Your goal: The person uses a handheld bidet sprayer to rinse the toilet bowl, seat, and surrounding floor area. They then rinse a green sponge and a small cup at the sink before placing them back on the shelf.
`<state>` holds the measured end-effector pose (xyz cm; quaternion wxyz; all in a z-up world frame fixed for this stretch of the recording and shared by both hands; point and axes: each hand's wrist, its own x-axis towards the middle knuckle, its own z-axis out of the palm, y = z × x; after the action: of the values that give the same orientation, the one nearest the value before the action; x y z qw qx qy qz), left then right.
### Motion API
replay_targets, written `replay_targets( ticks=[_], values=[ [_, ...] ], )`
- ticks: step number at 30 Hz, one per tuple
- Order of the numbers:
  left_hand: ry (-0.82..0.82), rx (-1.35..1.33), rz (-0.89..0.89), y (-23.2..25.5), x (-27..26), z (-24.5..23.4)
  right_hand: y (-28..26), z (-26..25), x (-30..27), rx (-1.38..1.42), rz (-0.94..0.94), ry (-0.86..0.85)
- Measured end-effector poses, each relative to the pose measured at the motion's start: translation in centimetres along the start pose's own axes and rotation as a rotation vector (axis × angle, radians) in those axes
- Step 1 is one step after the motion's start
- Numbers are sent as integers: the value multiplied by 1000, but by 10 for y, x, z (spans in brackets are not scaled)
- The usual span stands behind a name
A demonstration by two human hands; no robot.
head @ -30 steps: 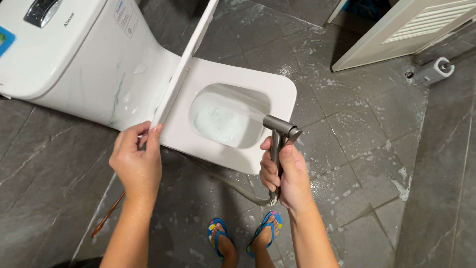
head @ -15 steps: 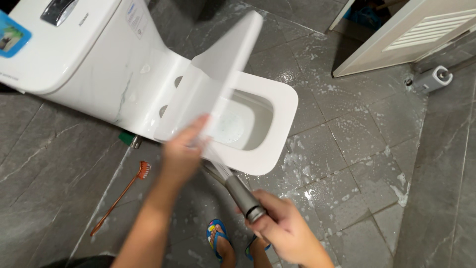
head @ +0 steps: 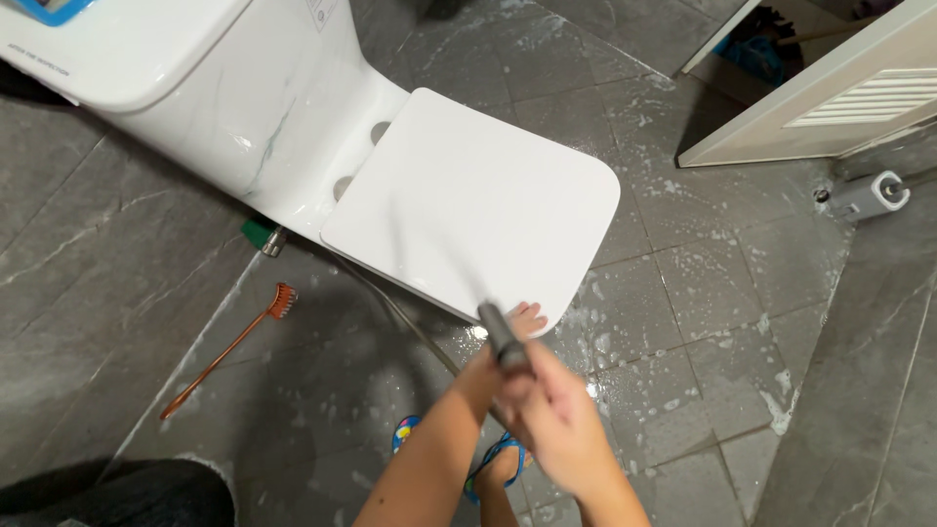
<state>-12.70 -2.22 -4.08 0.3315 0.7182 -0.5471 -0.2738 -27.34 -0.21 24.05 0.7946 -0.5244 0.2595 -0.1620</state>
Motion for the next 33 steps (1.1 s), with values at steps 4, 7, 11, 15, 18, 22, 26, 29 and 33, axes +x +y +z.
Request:
replay_targets(
  ticks=[4,7,11,15,18,22,26,29,33],
  values=[
    [105,-791,-368,-50,36,-24,-22,11,19,192,-57,-101],
    [589,-947,-412,-75,25,-89,-31,24,30,49,-70,-118],
    [860,-1157,-403,-73,19,-185,-33,41,50,-116,-137,-81],
    [903,-740,-535,-43,-17,-223,-37,51,58,-10,-78,-101],
    [955,-695,-548,-31,-39,-224,-36,63,59,-34,-68,-223],
    [999,-883,-645,-22,-65,-236,-29,77,58,-74,44,-174],
    [1021,-913,-645,-28,-79,-243,-11,91,40,-268,54,-279],
    [1072,-682,-653,-42,-100,-235,8,92,28,-337,86,-255],
    [1081,-792,-711,-45,-151,-221,42,70,2,-347,116,-168]
  ],
)
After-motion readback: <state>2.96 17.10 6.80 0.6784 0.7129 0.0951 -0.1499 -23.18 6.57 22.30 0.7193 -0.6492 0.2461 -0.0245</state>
